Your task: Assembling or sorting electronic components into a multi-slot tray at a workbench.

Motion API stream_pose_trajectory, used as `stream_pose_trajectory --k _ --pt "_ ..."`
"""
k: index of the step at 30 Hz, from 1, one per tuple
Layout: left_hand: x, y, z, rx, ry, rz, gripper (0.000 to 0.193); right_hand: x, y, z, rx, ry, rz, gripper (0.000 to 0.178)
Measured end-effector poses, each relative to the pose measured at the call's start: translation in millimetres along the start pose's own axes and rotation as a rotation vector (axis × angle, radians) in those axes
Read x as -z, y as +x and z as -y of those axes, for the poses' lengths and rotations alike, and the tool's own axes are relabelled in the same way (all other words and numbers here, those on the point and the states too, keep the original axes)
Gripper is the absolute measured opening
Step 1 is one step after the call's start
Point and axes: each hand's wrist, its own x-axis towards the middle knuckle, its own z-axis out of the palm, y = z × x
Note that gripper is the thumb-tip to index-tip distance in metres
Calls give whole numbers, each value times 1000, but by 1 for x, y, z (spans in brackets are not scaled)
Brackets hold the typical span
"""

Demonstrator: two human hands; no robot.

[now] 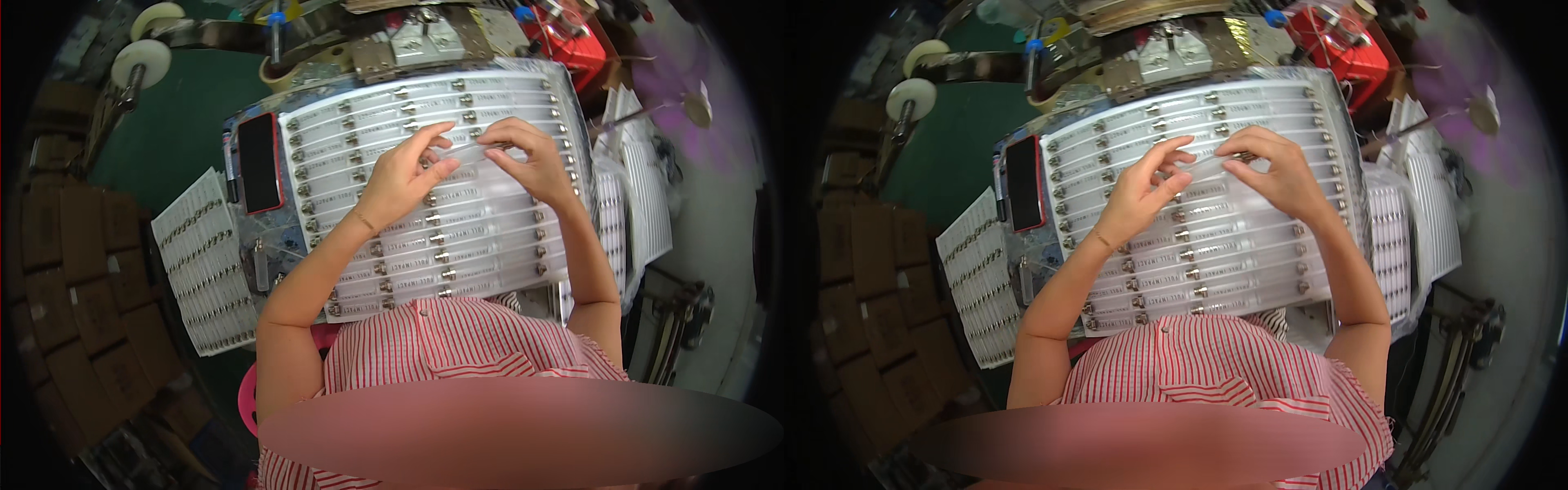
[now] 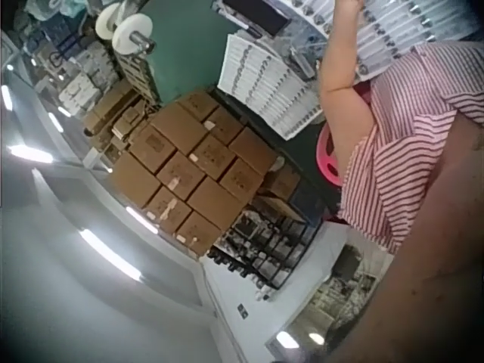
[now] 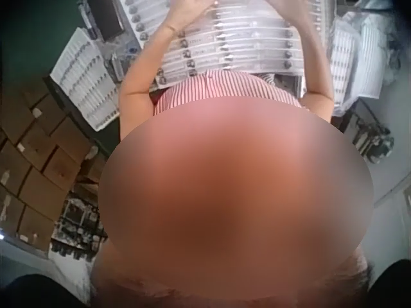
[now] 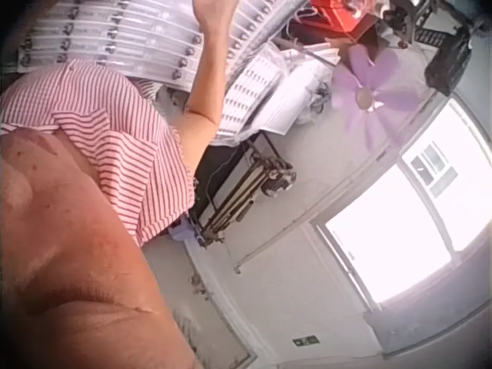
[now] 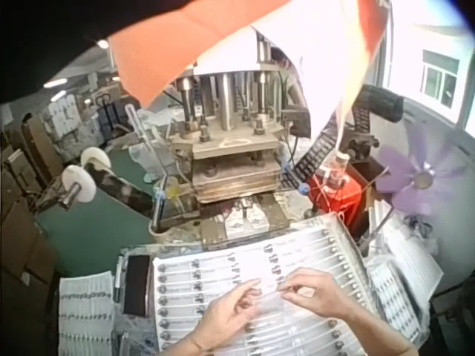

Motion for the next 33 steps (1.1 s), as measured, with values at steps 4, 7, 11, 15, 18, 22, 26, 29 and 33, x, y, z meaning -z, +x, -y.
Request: stream_pose_trajectory --k 4,7,11,15,18,22,26,29,33 --pt "35 -6 -11 34 -12 -20 27 -10 35 26 85 216 180 29" --pt "47 10 -18 -119 177 -22 28 8 37 25 142 -13 166 31" --pt "60 88 -3 -559 802 -297 24 38 47 -3 -32 -81 -221 29" --pt "62 158 15 -706 1211 -499 24 50 82 -35 -105 -216 -420 29" --pt "56 146 -3 -818 1225 -420 22 35 114 -32 48 -363 -508 28" --pt "37 54 -1 -817 875 -351 24 -2 144 -34 379 -624 -471 29" --pt "33 -29 13 -545 703 -283 32 -25 164 -39 278 -628 -399 40" --pt "29 -50 17 -416 611 -338 33 -24 172 -53 177 -547 -422 53" --pt "31 -57 20 -329 513 -393 33 -20 175 -53 47 -403 -315 54"
